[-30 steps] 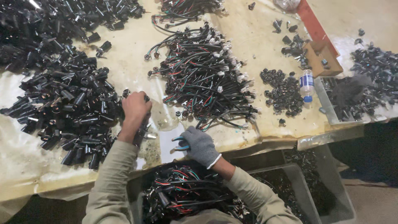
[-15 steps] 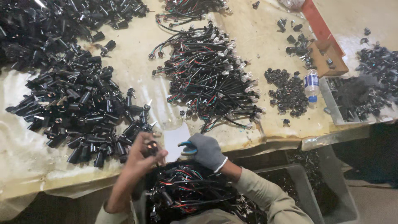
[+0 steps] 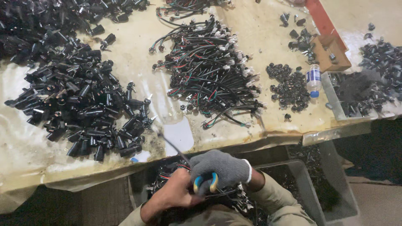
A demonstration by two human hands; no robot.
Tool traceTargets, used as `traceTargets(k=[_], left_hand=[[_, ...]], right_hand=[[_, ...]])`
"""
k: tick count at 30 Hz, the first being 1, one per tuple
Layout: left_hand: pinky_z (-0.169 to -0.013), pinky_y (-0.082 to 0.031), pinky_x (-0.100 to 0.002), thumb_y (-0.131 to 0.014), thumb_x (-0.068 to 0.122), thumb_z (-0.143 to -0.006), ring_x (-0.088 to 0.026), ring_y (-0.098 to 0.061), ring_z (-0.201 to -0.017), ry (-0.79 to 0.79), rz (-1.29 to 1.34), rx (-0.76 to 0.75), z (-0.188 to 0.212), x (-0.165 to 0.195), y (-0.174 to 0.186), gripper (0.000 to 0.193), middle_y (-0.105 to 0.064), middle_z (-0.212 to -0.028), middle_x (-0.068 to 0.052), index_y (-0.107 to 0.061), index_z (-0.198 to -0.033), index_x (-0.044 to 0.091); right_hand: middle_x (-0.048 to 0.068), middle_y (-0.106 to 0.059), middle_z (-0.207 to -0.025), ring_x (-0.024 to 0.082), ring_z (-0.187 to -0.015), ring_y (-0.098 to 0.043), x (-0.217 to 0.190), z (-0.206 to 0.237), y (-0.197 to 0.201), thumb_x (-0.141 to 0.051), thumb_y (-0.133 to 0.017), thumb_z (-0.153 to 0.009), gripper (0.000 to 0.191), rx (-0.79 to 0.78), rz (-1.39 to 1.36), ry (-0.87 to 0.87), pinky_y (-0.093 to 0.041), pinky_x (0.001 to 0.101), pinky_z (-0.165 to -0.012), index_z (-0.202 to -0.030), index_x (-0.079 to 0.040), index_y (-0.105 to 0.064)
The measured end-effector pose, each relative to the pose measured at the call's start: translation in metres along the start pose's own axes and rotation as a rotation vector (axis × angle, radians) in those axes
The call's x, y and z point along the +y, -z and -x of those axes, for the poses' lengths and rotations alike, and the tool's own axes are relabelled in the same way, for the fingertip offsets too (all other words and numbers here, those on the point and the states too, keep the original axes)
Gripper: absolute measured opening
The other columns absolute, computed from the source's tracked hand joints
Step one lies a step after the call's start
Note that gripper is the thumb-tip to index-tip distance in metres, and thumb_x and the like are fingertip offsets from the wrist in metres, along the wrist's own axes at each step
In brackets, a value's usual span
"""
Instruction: The person sits at a workbench covered with piles of black plugs and wire harnesses. They pick up a wire, use pliers to strip insulation from its end, then place the processed wire and plugs into bins below the table, repeating the process one wire at a time.
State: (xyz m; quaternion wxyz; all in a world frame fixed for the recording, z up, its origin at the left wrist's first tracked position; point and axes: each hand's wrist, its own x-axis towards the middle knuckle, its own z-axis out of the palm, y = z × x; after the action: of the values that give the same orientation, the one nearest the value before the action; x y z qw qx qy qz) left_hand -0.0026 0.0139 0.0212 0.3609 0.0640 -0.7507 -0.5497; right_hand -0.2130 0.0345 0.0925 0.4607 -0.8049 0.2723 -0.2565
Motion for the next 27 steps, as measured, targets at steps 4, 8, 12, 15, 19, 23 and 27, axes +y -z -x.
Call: traceTargets(k=[4, 8, 12, 15, 19, 23, 27], left_hand=[[-0.054, -0.052, -0.034, -0.08, 0.016, -0.069, -0.021, -0.063, -0.053, 0.376, -0.134, 0.062, -0.006, 0.006, 0.016, 0.024, -0.066, -0.062, -0.011, -0.076, -0.089, 0.003], [-0.056, -0.053, -0.035, -0.08, 0.018, -0.069, -0.029, -0.07, -0.062, 0.304, -0.388, 0.282, -0.004, 0.006, 0.005, 0.026, -0.069, -0.07, -0.013, -0.074, -0.09, 0.005], [-0.057, -0.052, -0.039, -0.081, 0.019, -0.069, -0.03, -0.068, -0.062, 0.132, -0.54, 0.267, 0.008, 0.009, -0.031, 0.026, -0.067, -0.068, -0.011, -0.073, -0.089, 0.005], [-0.051, -0.048, -0.041, -0.088, 0.022, -0.068, -0.03, -0.064, -0.055, 0.058, -0.527, 0.232, 0.016, 0.007, -0.046, 0.025, -0.063, -0.061, -0.01, -0.073, -0.082, 0.007], [-0.056, -0.053, -0.037, -0.087, 0.019, -0.071, -0.028, -0.068, -0.061, 0.164, -0.293, 0.276, 0.022, 0.007, -0.055, 0.025, -0.067, -0.071, -0.011, -0.072, -0.088, 0.008], [-0.059, -0.053, -0.038, -0.082, 0.016, -0.071, -0.031, -0.068, -0.066, 0.155, -0.21, 0.232, 0.013, 0.009, -0.053, 0.024, -0.067, -0.077, -0.012, -0.07, -0.09, 0.007], [-0.066, -0.049, -0.046, -0.082, 0.026, -0.073, -0.037, -0.065, -0.078, 0.198, -0.466, -0.061, -0.008, 0.018, -0.019, 0.034, -0.07, -0.087, -0.012, -0.073, -0.098, 0.006]], right_hand=[[0.007, -0.069, -0.091, 0.019, -0.08, -0.069, -0.007, -0.013, -0.02, -0.025, -0.076, -0.089, 0.02, 0.456, -0.022, -0.156, -0.056, 0.0329, -0.073, -0.093, -0.007, -0.067], [0.008, -0.062, -0.088, 0.02, -0.077, -0.061, -0.013, -0.009, -0.03, -0.029, -0.076, -0.09, 0.028, 0.678, -0.052, -0.085, -0.05, 0.0329, -0.069, -0.092, -0.007, -0.059], [0.007, -0.056, -0.079, 0.019, -0.069, -0.054, -0.008, 0.023, -0.038, -0.045, -0.07, -0.099, 0.043, 0.592, -1.288, 0.145, -0.044, 0.0353, -0.064, -0.077, -0.012, -0.055], [0.006, -0.052, -0.082, 0.02, -0.076, -0.05, -0.001, 0.035, -0.056, -0.057, -0.071, -0.094, 0.051, 0.433, -1.234, 0.181, -0.039, 0.0345, -0.069, -0.083, -0.013, -0.049], [0.006, -0.059, -0.073, 0.021, -0.069, -0.057, 0.003, 0.036, -0.065, -0.05, -0.071, -0.097, 0.048, 0.585, -1.064, 0.142, -0.047, 0.0357, -0.065, -0.073, -0.013, -0.054], [0.01, -0.064, -0.08, 0.028, -0.076, -0.063, 0.008, 0.04, -0.047, -0.05, -0.072, -0.097, 0.049, 0.359, -0.628, 0.177, -0.054, 0.0402, -0.071, -0.076, -0.009, -0.057], [0.008, -0.063, -0.081, 0.023, -0.07, -0.06, 0.014, 0.038, -0.033, -0.044, -0.075, -0.097, 0.045, 0.363, -0.593, 0.087, -0.049, 0.0353, -0.064, -0.079, -0.006, -0.058]])
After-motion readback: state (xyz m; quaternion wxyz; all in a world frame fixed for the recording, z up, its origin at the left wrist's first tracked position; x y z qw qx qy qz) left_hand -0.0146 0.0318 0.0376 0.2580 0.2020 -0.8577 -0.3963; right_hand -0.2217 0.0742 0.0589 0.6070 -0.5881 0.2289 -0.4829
